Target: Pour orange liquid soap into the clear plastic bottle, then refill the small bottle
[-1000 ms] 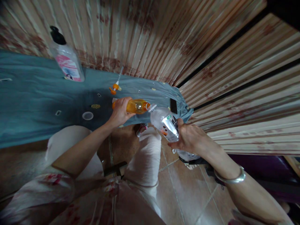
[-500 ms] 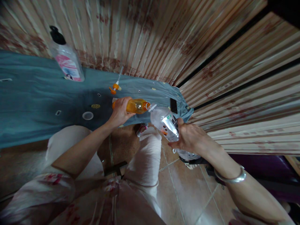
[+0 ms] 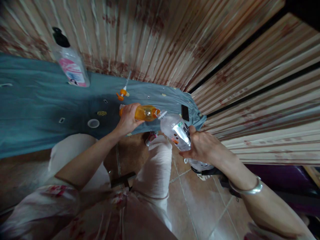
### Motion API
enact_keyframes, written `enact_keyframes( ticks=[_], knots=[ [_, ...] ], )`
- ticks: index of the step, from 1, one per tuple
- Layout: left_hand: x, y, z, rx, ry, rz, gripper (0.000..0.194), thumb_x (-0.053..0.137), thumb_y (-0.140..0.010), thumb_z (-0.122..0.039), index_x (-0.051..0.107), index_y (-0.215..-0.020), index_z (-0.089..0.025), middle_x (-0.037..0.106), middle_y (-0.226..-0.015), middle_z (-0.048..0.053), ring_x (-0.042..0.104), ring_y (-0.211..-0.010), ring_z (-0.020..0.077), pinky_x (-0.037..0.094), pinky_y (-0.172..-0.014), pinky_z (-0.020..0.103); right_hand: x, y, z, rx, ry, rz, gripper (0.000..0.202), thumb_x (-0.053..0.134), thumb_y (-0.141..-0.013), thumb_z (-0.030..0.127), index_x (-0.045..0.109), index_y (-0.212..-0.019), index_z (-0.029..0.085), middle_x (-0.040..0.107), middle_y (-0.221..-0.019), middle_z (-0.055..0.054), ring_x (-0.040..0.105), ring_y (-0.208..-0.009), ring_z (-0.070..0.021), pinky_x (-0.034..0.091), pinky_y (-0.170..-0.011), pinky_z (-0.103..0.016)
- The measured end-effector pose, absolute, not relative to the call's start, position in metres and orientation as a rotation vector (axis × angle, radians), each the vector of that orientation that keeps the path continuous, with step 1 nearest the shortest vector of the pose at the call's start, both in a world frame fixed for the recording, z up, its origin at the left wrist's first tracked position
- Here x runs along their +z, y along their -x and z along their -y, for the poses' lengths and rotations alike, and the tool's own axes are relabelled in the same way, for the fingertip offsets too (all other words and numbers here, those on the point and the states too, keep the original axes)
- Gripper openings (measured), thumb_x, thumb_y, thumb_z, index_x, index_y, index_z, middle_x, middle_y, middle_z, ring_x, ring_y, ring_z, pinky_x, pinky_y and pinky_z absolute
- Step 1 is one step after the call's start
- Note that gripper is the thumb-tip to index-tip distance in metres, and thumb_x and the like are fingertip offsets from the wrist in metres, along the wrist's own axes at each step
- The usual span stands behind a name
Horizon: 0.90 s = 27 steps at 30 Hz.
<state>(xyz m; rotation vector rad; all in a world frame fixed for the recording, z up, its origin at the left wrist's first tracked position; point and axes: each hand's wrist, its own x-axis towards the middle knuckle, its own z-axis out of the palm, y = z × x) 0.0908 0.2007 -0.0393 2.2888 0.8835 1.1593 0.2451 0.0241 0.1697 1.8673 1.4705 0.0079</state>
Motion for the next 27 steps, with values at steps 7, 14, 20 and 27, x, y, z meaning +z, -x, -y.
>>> enact_keyframes(
  ticks=[7,14,20,27],
  knots=[
    [-0.0391,-0.0903,-0.2008,1.173,-2.305,-0.885,0.068,0.076,-0.065,-0.028,0.041,-0.122,-0.016,0.054,-0.118,0.013,0.050,-0.110,0.0304,0.036,-0.097,0.044,0.1692,-0.2457,-0.0234,0.013,-1.873,-1.469,0.066,0.061,-0.070,0.057,0.042,-0.110,0.007,0.071,-0.080,-0.018,0.070,-0.081,-0.0344,0.047,-0.058,-0.033],
    [-0.0367,-0.0900,-0.1992,1.162,-2.283,-0.886,0.066,0.074,-0.067,-0.027,0.040,-0.123,-0.017,0.054,-0.119,0.013,0.049,-0.112,0.0304,0.035,-0.097,0.045,0.1693,-0.2456,-0.0232,0.029,-1.854,-1.488,0.065,0.061,-0.071,0.056,0.043,-0.109,0.007,0.071,-0.079,-0.018,0.069,-0.080,-0.0348,0.047,-0.058,-0.034],
    [-0.0389,-0.0906,-0.2005,1.177,-2.296,-0.887,0.068,0.076,-0.065,-0.028,0.041,-0.122,-0.016,0.054,-0.118,0.013,0.050,-0.110,0.0302,0.036,-0.097,0.045,0.1695,-0.2456,-0.0243,0.014,-1.853,-1.460,0.067,0.060,-0.071,0.057,0.042,-0.111,0.005,0.071,-0.083,-0.021,0.069,-0.083,-0.0361,0.049,-0.062,-0.035],
    [-0.0394,-0.0903,-0.2009,1.152,-2.283,-0.879,0.067,0.074,-0.067,-0.029,0.041,-0.123,-0.016,0.053,-0.119,0.013,0.049,-0.112,0.0307,0.035,-0.097,0.046,0.1695,-0.2447,-0.0242,-0.003,-1.877,-1.454,0.067,0.061,-0.072,0.055,0.042,-0.112,0.005,0.071,-0.085,-0.021,0.069,-0.084,-0.0365,0.049,-0.063,-0.036]
  ],
)
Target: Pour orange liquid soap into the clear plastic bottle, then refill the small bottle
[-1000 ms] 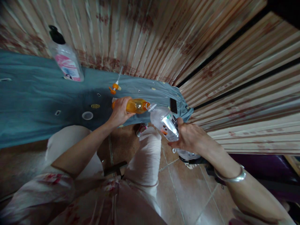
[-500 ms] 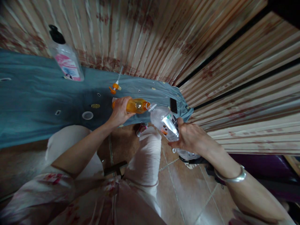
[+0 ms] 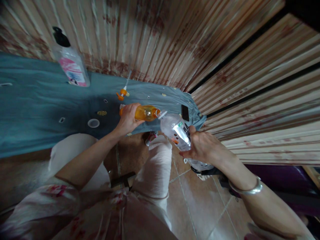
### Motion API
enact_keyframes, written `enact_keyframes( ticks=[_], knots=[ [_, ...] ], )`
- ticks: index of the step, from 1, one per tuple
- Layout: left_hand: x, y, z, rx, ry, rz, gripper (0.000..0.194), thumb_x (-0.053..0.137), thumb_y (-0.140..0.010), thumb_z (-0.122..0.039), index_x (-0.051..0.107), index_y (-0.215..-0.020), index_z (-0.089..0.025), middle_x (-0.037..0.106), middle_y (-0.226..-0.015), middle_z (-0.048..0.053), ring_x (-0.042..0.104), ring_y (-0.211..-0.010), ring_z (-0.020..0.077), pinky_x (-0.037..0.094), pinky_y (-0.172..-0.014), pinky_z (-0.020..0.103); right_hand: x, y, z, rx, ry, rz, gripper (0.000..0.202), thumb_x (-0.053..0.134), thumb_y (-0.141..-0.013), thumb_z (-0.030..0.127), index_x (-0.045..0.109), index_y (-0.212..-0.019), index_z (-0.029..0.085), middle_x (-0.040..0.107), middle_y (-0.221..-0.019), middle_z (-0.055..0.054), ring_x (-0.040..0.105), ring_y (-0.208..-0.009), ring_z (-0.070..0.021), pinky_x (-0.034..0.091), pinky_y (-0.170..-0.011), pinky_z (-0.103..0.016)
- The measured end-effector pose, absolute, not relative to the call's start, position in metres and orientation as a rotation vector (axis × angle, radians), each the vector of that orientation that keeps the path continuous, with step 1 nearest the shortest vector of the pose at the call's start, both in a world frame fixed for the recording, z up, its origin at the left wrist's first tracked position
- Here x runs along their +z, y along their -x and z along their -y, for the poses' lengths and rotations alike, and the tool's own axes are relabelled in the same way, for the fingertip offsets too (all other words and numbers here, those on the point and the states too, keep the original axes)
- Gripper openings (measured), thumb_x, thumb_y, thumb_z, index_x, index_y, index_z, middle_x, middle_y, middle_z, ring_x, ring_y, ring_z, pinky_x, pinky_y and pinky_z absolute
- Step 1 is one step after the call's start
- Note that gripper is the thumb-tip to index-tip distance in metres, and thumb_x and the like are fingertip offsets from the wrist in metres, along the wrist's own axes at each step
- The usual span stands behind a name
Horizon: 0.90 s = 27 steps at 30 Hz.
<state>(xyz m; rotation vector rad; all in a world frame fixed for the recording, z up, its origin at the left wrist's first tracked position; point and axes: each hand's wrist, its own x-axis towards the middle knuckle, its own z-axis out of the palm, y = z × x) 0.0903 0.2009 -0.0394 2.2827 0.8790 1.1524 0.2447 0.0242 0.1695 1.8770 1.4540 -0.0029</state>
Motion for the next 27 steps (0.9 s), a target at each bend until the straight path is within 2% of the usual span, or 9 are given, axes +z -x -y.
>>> enact_keyframes(
  ticks=[17,27],
  knots=[
    [-0.0386,-0.0900,-0.2006,1.161,-2.290,-0.875,0.068,0.075,-0.066,-0.028,0.041,-0.123,-0.016,0.053,-0.119,0.013,0.049,-0.112,0.0306,0.035,-0.097,0.045,0.1693,-0.2456,-0.0232,0.026,-1.863,-1.485,0.066,0.062,-0.071,0.055,0.044,-0.111,0.006,0.071,-0.080,-0.019,0.069,-0.079,-0.0355,0.048,-0.059,-0.035],
    [-0.0379,-0.0903,-0.2002,1.180,-2.310,-0.896,0.068,0.077,-0.065,-0.028,0.042,-0.122,-0.015,0.055,-0.118,0.013,0.050,-0.109,0.0302,0.036,-0.097,0.044,0.1690,-0.2457,-0.0239,0.017,-1.854,-1.448,0.069,0.061,-0.071,0.056,0.042,-0.113,0.005,0.071,-0.083,-0.021,0.069,-0.083,-0.0354,0.048,-0.061,-0.034]
  ],
)
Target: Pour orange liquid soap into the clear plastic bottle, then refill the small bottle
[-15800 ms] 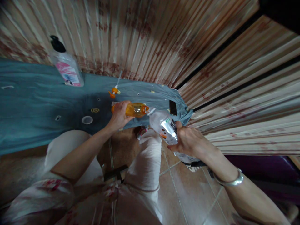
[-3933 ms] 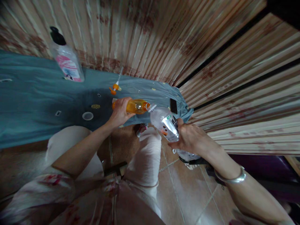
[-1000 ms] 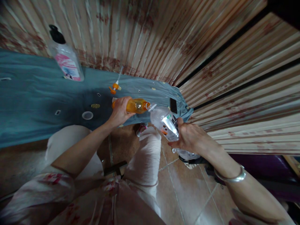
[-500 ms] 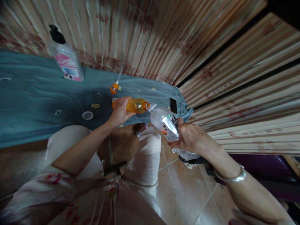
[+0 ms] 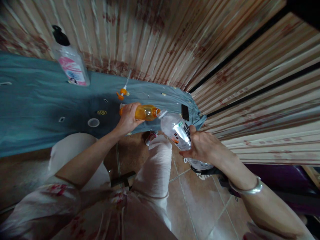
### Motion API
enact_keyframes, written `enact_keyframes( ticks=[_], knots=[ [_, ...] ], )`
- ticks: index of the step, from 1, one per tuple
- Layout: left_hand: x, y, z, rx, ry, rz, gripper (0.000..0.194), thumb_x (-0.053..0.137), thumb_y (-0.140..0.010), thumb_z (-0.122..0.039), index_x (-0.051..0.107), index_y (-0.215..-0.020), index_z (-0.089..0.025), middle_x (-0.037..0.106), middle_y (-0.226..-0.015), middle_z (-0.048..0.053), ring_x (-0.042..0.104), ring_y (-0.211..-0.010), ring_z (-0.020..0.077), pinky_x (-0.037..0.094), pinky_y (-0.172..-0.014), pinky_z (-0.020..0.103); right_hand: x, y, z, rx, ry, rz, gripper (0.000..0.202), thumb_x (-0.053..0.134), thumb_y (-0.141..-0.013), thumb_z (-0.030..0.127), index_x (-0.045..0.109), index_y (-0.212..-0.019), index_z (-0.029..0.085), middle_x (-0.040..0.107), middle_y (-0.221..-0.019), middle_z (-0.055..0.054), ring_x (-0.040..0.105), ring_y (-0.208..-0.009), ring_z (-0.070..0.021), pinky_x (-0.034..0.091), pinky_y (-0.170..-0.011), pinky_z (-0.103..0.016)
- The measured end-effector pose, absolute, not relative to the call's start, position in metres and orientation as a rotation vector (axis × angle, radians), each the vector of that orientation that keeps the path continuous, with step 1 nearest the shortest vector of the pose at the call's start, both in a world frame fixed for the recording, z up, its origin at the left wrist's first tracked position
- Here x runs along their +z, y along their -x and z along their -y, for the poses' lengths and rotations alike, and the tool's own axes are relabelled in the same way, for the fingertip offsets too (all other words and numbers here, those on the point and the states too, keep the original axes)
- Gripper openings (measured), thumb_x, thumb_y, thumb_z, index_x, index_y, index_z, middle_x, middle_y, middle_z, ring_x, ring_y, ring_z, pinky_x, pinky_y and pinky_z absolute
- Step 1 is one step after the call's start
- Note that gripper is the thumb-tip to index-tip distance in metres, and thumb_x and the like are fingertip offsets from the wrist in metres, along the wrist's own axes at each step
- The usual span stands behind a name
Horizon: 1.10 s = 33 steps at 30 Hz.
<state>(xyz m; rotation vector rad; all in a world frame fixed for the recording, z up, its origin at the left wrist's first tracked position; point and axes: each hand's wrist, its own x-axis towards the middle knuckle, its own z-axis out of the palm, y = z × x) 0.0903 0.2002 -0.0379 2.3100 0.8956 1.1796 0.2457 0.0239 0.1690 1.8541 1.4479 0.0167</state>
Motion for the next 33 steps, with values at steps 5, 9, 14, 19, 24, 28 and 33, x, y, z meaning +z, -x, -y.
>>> enact_keyframes(
  ticks=[5,9,14,19,24,28,33],
  knots=[
    [-0.0375,-0.0902,-0.2001,1.177,-2.299,-0.894,0.068,0.077,-0.064,-0.028,0.042,-0.122,-0.015,0.055,-0.118,0.013,0.050,-0.110,0.0305,0.036,-0.096,0.044,0.1687,-0.2458,-0.0243,0.007,-1.855,-1.436,0.071,0.060,-0.071,0.057,0.041,-0.115,0.004,0.071,-0.084,-0.021,0.069,-0.084,-0.0359,0.049,-0.063,-0.035],
    [-0.0382,-0.0904,-0.2004,1.188,-2.294,-0.879,0.067,0.076,-0.065,-0.027,0.042,-0.122,-0.016,0.054,-0.119,0.013,0.050,-0.111,0.0303,0.036,-0.096,0.044,0.1700,-0.2428,-0.0254,-0.014,-1.860,-1.422,0.074,0.061,-0.071,0.056,0.039,-0.117,0.003,0.071,-0.085,-0.021,0.069,-0.086,-0.0364,0.050,-0.064,-0.036],
    [-0.0382,-0.0903,-0.2006,1.188,-2.301,-0.880,0.068,0.077,-0.064,-0.028,0.042,-0.122,-0.016,0.054,-0.118,0.013,0.050,-0.110,0.0300,0.037,-0.096,0.044,0.1698,-0.2416,-0.0254,0.005,-1.865,-1.403,0.075,0.062,-0.071,0.057,0.039,-0.116,0.002,0.070,-0.086,-0.022,0.068,-0.087,-0.0370,0.050,-0.065,-0.036],
    [-0.0369,-0.0898,-0.1999,1.189,-2.309,-0.891,0.069,0.077,-0.064,-0.028,0.042,-0.121,-0.015,0.055,-0.117,0.013,0.051,-0.109,0.0301,0.037,-0.096,0.044,0.1686,-0.2439,-0.0244,0.027,-1.851,-1.433,0.068,0.061,-0.071,0.057,0.042,-0.111,0.005,0.071,-0.083,-0.021,0.069,-0.083,-0.0365,0.050,-0.063,-0.036],
    [-0.0367,-0.0898,-0.1999,1.192,-2.313,-0.891,0.069,0.078,-0.064,-0.028,0.042,-0.121,-0.015,0.055,-0.117,0.013,0.051,-0.109,0.0302,0.037,-0.096,0.044,0.1687,-0.2448,-0.0239,0.035,-1.854,-1.457,0.069,0.062,-0.070,0.058,0.042,-0.111,0.005,0.071,-0.081,-0.021,0.069,-0.083,-0.0366,0.051,-0.063,-0.036],
    [-0.0377,-0.0902,-0.2004,1.184,-2.305,-0.891,0.068,0.077,-0.064,-0.028,0.042,-0.121,-0.015,0.055,-0.118,0.012,0.050,-0.109,0.0301,0.037,-0.095,0.044,0.1693,-0.2436,-0.0242,0.026,-1.851,-1.433,0.070,0.061,-0.071,0.057,0.042,-0.112,0.005,0.071,-0.082,-0.021,0.069,-0.083,-0.0370,0.051,-0.064,-0.036],
    [-0.0393,-0.0904,-0.2008,1.179,-2.301,-0.893,0.069,0.077,-0.064,-0.028,0.042,-0.122,-0.016,0.055,-0.118,0.012,0.050,-0.109,0.0301,0.036,-0.096,0.045,0.1694,-0.2430,-0.0241,0.019,-1.857,-1.442,0.069,0.062,-0.071,0.055,0.041,-0.113,0.004,0.070,-0.084,-0.022,0.069,-0.085,-0.0365,0.051,-0.065,-0.036]
  ],
)
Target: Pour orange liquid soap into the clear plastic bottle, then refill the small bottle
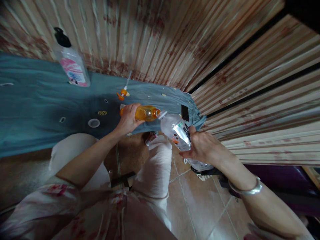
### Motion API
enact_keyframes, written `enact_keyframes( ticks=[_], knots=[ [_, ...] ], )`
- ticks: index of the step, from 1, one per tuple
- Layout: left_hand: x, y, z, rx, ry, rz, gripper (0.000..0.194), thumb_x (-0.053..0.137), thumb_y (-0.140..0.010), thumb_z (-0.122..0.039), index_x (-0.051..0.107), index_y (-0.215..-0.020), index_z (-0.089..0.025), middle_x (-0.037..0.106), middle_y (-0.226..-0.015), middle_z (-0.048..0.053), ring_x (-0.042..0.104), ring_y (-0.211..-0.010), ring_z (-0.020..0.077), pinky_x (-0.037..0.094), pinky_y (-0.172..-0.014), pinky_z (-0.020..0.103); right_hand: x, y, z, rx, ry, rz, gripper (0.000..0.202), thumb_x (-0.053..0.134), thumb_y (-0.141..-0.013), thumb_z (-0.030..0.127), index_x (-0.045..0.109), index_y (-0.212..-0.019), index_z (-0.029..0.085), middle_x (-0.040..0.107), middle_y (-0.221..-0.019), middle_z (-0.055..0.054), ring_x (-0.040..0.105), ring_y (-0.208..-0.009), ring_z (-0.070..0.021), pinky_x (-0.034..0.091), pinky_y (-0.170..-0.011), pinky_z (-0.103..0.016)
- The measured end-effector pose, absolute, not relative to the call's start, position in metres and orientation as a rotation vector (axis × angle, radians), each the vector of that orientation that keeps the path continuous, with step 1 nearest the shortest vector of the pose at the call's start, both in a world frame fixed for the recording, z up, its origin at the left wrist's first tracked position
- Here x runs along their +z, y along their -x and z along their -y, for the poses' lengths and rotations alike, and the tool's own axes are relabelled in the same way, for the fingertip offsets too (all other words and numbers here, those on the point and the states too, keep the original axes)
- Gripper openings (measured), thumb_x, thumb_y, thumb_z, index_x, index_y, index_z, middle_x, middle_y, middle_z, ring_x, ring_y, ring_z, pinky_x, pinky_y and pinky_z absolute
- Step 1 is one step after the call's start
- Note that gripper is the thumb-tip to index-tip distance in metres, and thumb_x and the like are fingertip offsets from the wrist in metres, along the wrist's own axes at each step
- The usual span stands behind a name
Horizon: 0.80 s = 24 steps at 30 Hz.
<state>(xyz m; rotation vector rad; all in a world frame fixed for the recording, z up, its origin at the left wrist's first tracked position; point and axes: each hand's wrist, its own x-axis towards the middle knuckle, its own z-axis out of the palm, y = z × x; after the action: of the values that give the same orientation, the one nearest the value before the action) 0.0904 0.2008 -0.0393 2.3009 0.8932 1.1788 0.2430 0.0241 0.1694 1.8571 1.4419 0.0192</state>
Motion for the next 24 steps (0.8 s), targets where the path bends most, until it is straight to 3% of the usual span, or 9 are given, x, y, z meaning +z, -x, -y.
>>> enact_keyframes(
  ticks=[24],
  knots=[
    [-0.0365,-0.0888,-0.1996,1.152,-2.293,-0.879,0.066,0.074,-0.067,-0.028,0.041,-0.123,-0.016,0.054,-0.120,0.013,0.049,-0.112,0.0306,0.034,-0.098,0.046,0.1694,-0.2447,-0.0219,0.057,-1.843,-1.488,0.067,0.060,-0.072,0.058,0.042,-0.111,0.006,0.071,-0.078,-0.018,0.070,-0.079,-0.0342,0.047,-0.057,-0.033]
  ],
)
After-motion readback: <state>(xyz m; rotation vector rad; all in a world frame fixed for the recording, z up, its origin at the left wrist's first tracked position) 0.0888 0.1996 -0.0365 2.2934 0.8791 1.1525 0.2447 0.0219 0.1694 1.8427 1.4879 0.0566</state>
